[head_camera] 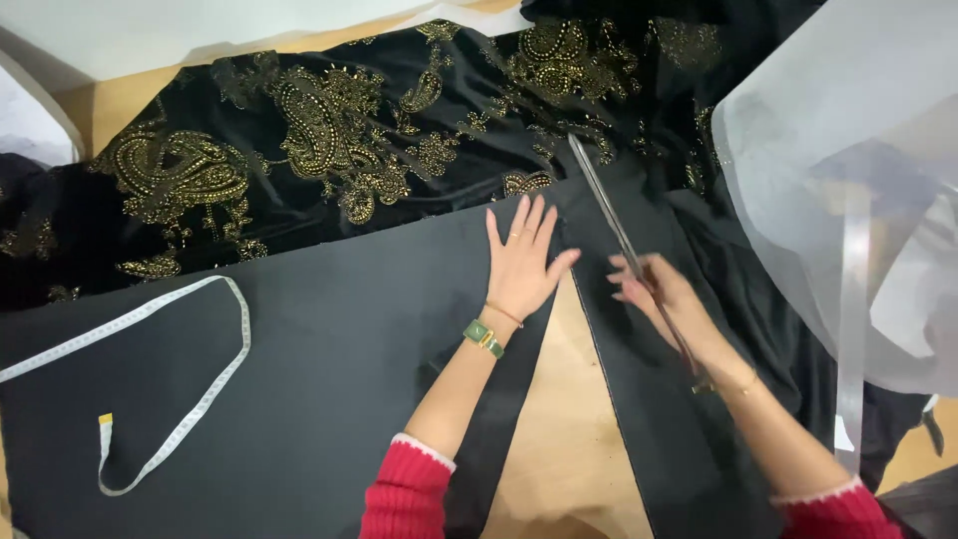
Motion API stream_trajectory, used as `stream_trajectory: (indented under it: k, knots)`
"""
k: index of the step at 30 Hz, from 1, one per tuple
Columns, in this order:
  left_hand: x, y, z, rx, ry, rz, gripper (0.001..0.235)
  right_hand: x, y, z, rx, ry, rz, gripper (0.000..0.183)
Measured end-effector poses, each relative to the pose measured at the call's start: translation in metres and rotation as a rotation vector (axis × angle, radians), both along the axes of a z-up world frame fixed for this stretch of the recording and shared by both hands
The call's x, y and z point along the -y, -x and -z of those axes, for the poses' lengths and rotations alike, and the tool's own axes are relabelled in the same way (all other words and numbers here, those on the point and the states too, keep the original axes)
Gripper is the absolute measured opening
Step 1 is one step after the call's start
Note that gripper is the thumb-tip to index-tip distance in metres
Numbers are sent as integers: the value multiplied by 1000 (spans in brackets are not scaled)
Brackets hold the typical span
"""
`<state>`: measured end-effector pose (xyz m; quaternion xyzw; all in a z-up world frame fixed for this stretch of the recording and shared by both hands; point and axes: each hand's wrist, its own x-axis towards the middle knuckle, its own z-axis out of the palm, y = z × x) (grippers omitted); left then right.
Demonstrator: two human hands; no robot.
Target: Measuring, marking, and cutting fabric on a work table using tailoring tools.
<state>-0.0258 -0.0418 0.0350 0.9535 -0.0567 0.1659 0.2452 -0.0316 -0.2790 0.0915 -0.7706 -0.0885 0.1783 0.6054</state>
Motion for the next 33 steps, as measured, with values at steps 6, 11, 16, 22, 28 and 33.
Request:
stream_trajectory:
  k: [6,11,16,22,28,33]
  knots:
    - [0,9,27,-82,-42,78,68,3,27,-41,-65,514,51,61]
    - [5,1,44,-46,-109,41,31,15,4,-16,132,506,1,62]
    - [7,1,48,-27,-165,13,20,16,-18,-14,270,508,-6,59]
    - [10,-3,55,48,-181,-15,19,37,7,-5,-51,651,65,67]
    - [10,-5,54,96,-205,-23,19,0,68,-85,-242,184,-66,47]
    - [8,-5,50,131,-173,-37,17,8,80,-56,-298,217,-103,58]
